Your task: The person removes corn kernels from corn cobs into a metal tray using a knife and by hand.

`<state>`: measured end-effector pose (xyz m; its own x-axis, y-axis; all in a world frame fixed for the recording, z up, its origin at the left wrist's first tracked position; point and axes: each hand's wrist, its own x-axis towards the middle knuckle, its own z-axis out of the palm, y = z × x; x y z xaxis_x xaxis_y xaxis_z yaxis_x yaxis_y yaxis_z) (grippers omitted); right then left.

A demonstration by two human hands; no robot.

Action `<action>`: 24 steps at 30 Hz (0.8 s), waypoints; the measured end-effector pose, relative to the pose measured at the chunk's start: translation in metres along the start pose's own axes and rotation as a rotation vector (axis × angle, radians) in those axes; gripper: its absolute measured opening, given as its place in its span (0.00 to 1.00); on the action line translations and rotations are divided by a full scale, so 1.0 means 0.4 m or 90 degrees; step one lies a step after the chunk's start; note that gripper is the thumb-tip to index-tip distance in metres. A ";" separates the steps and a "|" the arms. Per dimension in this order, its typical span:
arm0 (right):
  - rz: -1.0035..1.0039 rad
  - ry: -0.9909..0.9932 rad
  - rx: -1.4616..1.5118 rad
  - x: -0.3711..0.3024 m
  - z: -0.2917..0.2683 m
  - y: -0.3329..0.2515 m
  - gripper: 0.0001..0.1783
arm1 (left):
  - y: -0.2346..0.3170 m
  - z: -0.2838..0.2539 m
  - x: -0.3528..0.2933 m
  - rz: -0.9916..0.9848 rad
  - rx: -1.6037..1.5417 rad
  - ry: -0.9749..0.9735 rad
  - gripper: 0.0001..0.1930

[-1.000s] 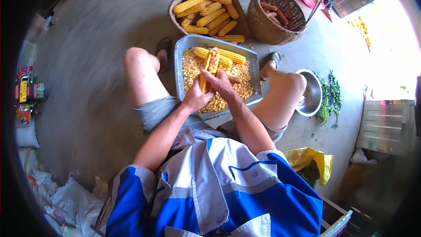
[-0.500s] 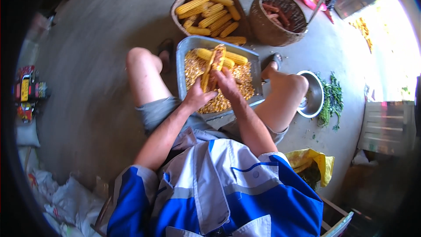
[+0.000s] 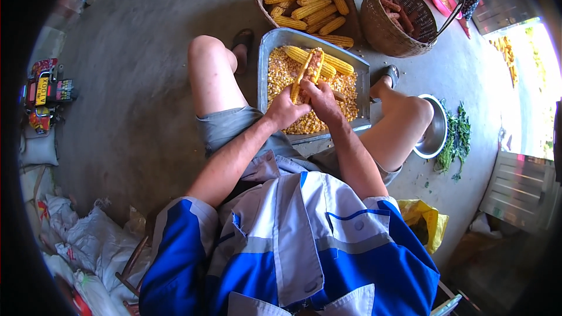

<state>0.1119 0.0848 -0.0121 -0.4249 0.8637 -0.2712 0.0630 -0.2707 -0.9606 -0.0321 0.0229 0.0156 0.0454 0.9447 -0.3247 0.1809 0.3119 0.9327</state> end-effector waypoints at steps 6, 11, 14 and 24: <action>-0.301 -0.007 -0.288 0.008 -0.035 0.041 0.28 | -0.064 0.020 0.028 0.114 -0.024 0.035 0.31; 0.084 0.000 0.029 -0.019 0.024 -0.061 0.29 | -0.068 0.021 0.024 0.121 0.064 0.072 0.32; 0.066 -0.024 0.020 -0.016 0.025 -0.063 0.28 | -0.123 0.018 0.046 0.161 0.091 0.093 0.36; -0.107 -0.046 -0.081 -0.014 -0.009 -0.017 0.17 | -0.040 0.013 0.018 0.153 -0.038 0.040 0.33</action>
<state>0.1171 0.0831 -0.0043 -0.5028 0.8579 -0.1061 0.0971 -0.0659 -0.9931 -0.0296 0.0243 -0.0026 0.0182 0.9963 -0.0842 0.1139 0.0816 0.9901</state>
